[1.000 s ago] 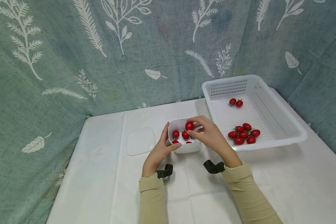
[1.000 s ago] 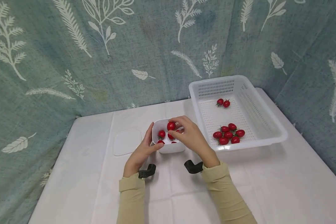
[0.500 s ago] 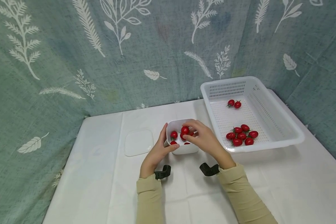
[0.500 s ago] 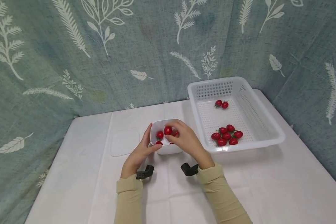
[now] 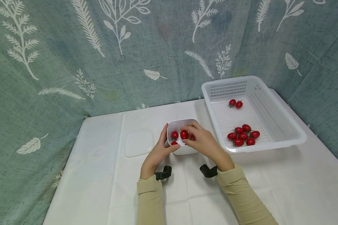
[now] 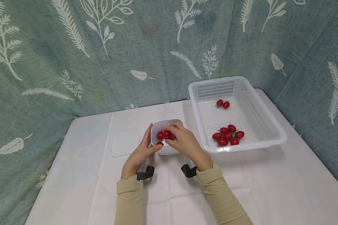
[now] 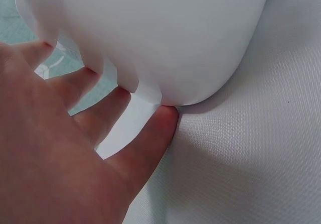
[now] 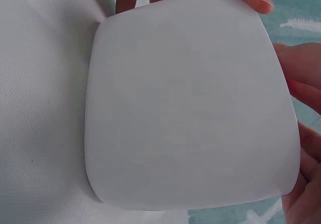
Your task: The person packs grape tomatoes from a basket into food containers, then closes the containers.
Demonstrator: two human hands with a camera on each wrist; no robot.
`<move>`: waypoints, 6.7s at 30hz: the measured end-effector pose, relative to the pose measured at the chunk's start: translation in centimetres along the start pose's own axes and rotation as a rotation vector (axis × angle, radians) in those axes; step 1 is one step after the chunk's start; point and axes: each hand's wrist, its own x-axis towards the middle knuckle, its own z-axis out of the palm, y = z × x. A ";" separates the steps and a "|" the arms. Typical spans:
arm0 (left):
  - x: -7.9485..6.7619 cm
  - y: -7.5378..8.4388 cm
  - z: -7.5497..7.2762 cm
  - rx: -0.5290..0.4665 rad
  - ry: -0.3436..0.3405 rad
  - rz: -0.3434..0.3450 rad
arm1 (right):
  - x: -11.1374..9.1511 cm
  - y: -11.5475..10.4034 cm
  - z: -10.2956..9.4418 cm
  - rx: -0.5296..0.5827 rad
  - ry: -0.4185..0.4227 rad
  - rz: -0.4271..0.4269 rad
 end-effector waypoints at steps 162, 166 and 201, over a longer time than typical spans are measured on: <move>-0.5 0.1 -0.1 -0.008 0.029 -0.014 | 3.3 15.2 -15.6 -0.338 -0.444 0.400; -0.7 0.8 -0.1 -0.014 0.018 -0.027 | 3.3 14.3 -16.0 -0.364 -0.426 0.378; -1.7 2.7 0.2 0.005 -0.015 -0.035 | 1.5 5.0 -14.9 -0.117 -0.149 0.242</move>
